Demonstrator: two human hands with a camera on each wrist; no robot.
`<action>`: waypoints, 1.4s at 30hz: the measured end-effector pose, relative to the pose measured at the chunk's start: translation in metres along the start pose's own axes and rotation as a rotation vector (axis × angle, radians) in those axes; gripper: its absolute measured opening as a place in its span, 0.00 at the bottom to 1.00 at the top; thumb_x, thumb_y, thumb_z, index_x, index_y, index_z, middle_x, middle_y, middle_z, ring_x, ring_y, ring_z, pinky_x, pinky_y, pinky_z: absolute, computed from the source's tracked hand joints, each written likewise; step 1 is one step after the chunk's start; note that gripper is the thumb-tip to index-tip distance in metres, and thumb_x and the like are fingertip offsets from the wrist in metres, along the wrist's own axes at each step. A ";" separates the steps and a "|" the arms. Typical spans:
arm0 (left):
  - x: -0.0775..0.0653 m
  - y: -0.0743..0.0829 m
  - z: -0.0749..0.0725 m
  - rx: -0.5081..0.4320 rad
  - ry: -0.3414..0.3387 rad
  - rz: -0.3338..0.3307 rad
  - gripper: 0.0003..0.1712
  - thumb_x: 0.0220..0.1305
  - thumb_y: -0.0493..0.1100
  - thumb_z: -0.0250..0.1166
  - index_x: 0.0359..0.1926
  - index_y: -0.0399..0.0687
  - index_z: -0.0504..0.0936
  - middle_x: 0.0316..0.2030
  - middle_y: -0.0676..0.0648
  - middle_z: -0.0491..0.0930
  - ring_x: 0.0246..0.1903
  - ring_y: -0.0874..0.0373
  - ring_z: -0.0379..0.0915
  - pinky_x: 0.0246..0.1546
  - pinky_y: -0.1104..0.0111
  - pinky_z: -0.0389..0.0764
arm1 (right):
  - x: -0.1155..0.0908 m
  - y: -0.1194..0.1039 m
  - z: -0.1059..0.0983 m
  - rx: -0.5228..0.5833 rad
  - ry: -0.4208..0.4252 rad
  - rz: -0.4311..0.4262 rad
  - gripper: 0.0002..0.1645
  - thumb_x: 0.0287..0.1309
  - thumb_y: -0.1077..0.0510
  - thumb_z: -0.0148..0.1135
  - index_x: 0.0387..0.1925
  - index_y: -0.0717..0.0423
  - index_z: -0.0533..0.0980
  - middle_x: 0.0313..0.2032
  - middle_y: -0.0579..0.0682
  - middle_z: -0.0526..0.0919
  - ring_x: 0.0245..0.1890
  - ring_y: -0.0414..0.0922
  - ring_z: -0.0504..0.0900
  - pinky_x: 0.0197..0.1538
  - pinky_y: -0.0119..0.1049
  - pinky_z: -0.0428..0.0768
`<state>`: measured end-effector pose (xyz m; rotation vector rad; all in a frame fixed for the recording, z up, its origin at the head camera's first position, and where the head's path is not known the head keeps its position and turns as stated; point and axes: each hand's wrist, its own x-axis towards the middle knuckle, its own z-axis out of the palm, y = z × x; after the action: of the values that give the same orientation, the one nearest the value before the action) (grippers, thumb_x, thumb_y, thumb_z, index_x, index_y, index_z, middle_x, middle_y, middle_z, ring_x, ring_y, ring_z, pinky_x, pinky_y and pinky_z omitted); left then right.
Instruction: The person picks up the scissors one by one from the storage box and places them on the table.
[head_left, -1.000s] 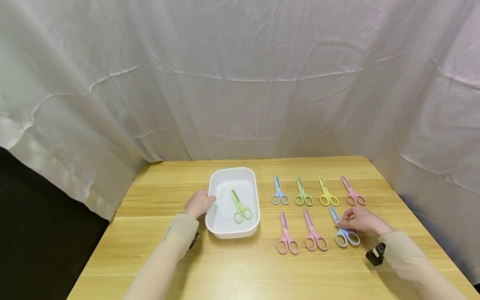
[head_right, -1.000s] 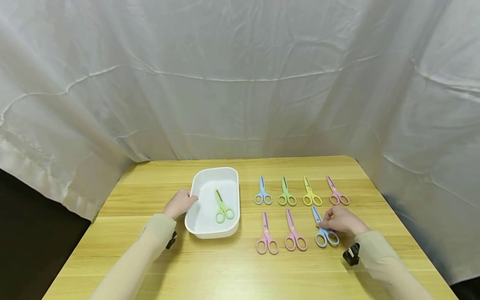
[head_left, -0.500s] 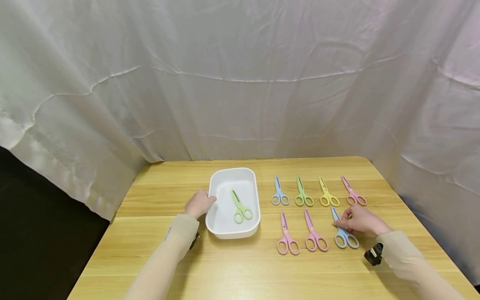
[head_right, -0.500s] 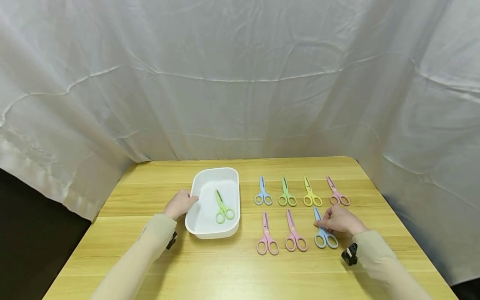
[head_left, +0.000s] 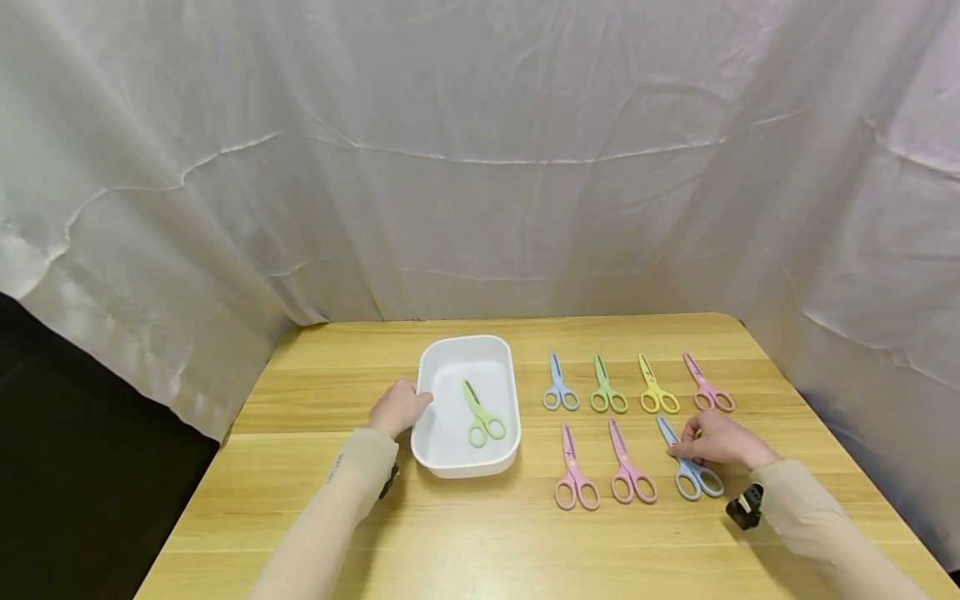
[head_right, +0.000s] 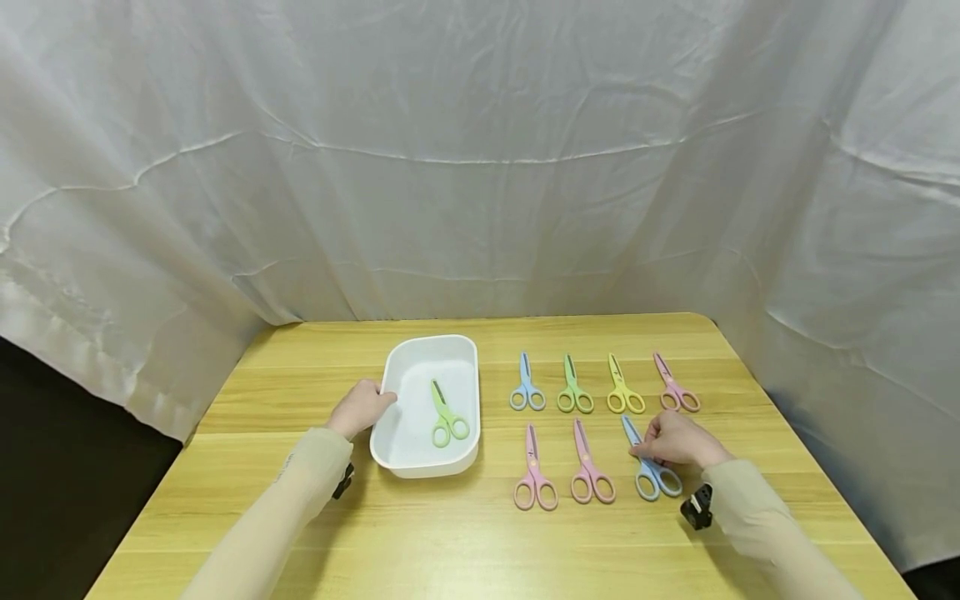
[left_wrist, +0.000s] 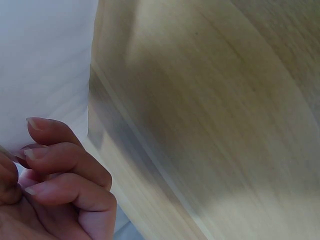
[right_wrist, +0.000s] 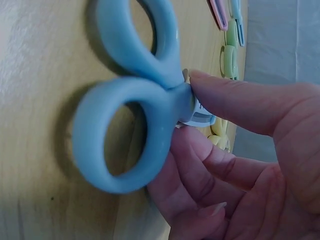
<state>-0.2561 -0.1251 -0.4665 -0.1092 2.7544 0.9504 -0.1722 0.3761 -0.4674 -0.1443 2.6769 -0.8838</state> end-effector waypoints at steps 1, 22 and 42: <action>0.000 0.000 0.000 0.001 0.000 0.001 0.17 0.68 0.50 0.56 0.38 0.40 0.79 0.32 0.45 0.83 0.29 0.56 0.79 0.25 0.70 0.70 | -0.001 0.000 0.000 0.005 -0.003 0.003 0.16 0.56 0.54 0.72 0.23 0.59 0.76 0.18 0.46 0.78 0.18 0.39 0.74 0.23 0.30 0.73; 0.001 0.001 0.001 0.008 0.004 -0.004 0.17 0.67 0.51 0.55 0.35 0.41 0.79 0.32 0.45 0.83 0.30 0.56 0.78 0.25 0.69 0.70 | -0.003 -0.001 -0.003 0.006 -0.010 0.048 0.17 0.59 0.52 0.70 0.26 0.60 0.75 0.20 0.48 0.78 0.21 0.42 0.77 0.26 0.33 0.76; 0.001 0.004 -0.001 0.015 -0.021 0.002 0.16 0.67 0.51 0.57 0.29 0.44 0.79 0.27 0.47 0.80 0.26 0.57 0.75 0.24 0.70 0.69 | 0.019 -0.070 0.002 -0.040 0.308 -0.189 0.19 0.62 0.56 0.65 0.48 0.66 0.76 0.31 0.52 0.81 0.26 0.40 0.75 0.27 0.31 0.73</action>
<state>-0.2581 -0.1228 -0.4635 -0.0939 2.7422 0.9260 -0.1899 0.3151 -0.4327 -0.2964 3.0073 -0.9790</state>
